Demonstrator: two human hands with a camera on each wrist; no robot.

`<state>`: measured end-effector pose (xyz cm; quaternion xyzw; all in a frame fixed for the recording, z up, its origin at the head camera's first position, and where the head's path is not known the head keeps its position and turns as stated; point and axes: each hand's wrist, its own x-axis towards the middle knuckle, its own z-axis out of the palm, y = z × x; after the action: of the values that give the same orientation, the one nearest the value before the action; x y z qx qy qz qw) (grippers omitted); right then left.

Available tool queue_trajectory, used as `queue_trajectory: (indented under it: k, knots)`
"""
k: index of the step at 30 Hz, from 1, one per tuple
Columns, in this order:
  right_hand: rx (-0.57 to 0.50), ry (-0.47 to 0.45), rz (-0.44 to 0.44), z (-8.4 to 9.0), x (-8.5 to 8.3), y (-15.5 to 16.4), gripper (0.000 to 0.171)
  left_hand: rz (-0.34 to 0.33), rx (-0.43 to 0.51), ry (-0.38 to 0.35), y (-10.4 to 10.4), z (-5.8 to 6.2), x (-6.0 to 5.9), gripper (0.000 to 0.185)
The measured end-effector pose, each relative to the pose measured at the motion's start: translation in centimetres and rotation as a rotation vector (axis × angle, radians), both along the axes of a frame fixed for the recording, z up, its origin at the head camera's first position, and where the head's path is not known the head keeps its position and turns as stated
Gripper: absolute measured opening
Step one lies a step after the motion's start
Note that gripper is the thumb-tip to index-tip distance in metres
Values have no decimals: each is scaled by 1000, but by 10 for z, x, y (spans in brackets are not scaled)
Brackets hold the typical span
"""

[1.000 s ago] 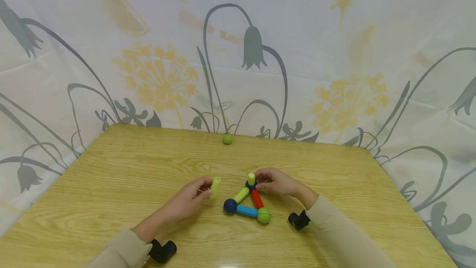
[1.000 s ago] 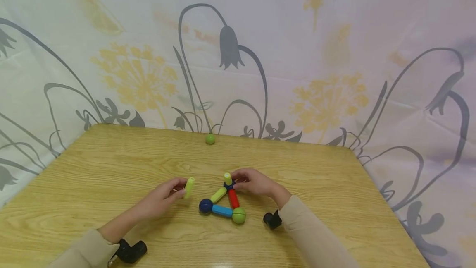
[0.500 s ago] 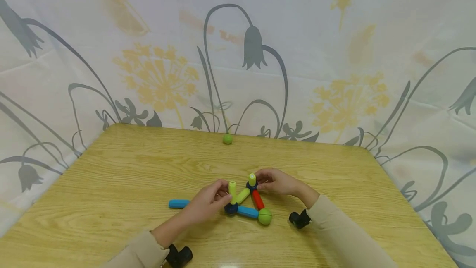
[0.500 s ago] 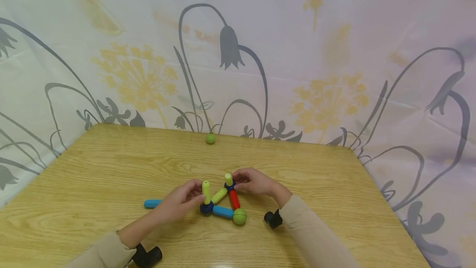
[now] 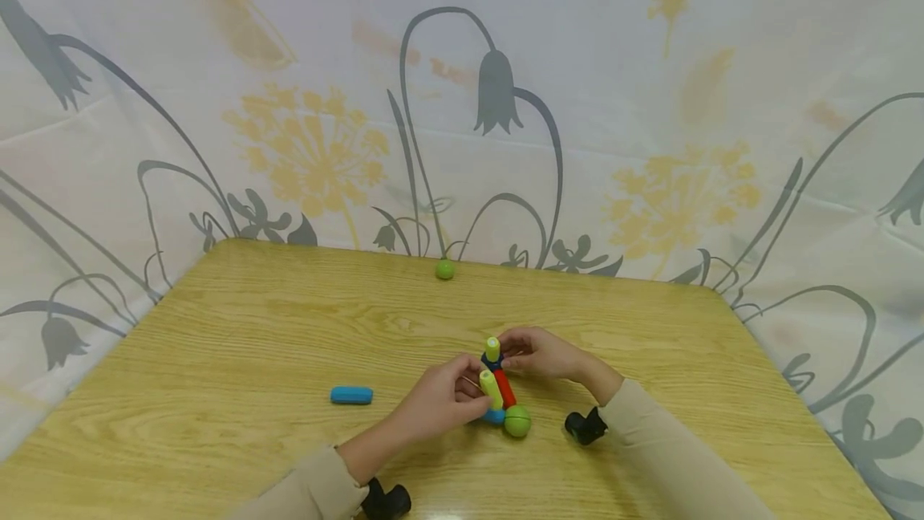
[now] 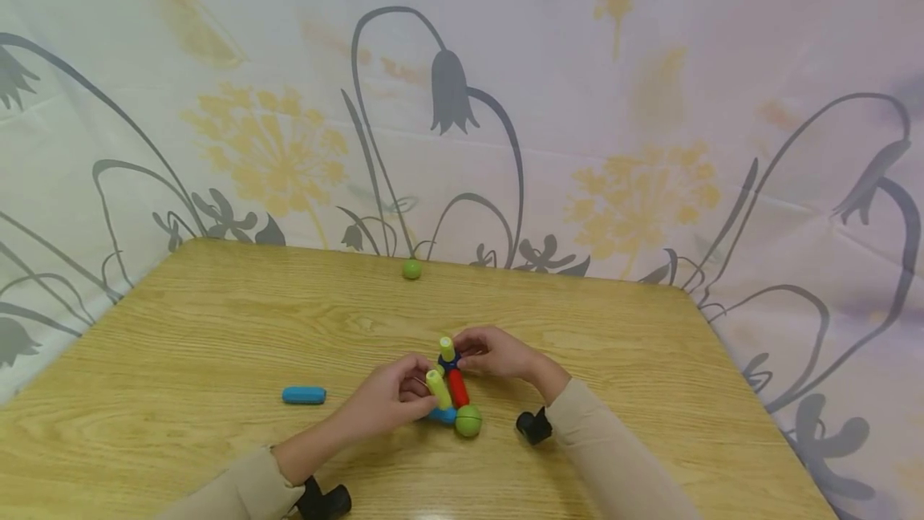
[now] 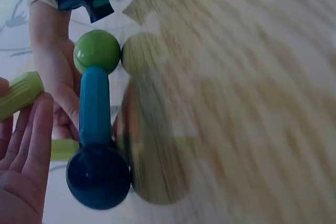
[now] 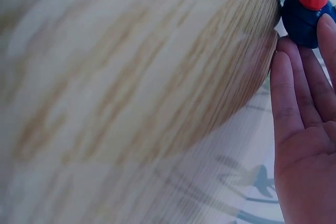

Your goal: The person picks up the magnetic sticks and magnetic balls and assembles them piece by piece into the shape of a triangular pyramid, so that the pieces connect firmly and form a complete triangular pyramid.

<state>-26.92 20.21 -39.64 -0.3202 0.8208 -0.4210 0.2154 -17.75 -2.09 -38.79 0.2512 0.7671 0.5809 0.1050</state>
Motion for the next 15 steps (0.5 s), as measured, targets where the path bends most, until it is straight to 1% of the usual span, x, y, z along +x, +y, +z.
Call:
queue_trajectory:
  k: [3, 9, 15]
  knots:
    - [13, 6, -14, 1, 1, 0, 24, -13, -6, -8, 6, -1, 1, 23]
    - [13, 8, -19, 1, 2, -1, 24, -17, -9, -55, 16, -6, 1, 20]
    - [-8, -5, -12, 1, 1, 0, 24, -13, 21, -33, 23, -7, 2, 19]
